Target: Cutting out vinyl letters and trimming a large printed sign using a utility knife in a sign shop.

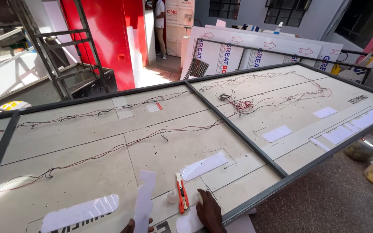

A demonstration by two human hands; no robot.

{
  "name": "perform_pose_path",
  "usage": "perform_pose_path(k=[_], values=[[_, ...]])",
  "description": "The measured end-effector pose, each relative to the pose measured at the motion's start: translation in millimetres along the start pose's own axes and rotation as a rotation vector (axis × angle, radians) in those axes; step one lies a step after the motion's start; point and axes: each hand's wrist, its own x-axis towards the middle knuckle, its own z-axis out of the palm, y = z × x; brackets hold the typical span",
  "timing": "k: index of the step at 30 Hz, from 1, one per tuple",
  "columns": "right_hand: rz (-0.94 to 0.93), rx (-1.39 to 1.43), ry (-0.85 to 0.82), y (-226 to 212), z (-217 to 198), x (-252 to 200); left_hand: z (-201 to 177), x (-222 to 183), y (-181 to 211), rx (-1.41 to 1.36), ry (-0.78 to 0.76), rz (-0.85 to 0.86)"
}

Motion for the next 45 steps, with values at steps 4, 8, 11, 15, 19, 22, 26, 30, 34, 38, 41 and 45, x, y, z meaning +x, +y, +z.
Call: perform_pose_path(k=[4,8,11,15,19,22,26,30,34,38,41,45], values=[[-0.021,-0.029,-0.003,0,-2,-8,24,3,-21,-0.034,-0.069,0.088],[-0.066,-0.147,0.048,10,11,-7,76,-22,-21,-0.086,-0.005,0.129],[-0.100,-0.153,0.098,14,14,-1,94,-19,-20,-0.103,-0.070,0.140],[-0.133,-0.148,0.113,17,16,-1,121,-38,-27,-0.105,-0.039,0.158],[-0.262,-0.102,0.262,6,12,-11,141,-48,-27,-0.098,-0.219,0.103],[-0.435,0.222,0.426,-33,-3,-56,191,-106,-31,-0.058,-0.050,0.211],[-0.857,0.209,0.295,-95,-10,-118,203,-124,-30,-0.015,-0.045,0.213],[-1.037,0.143,0.024,-124,9,-153,233,-172,-17,0.014,-0.050,0.137],[-1.054,0.069,0.001,-127,20,-156,218,-187,-8,-0.002,-0.074,0.068],[-1.072,-0.109,-0.026,-124,31,-155,185,-190,-10,-0.014,-0.011,0.083],[-1.111,-0.206,-0.039,-138,21,-146,172,-203,1,0.021,0.031,0.087],[-1.179,-0.320,0.029,-138,14,-113,129,-199,13,0.224,-0.004,0.058]])
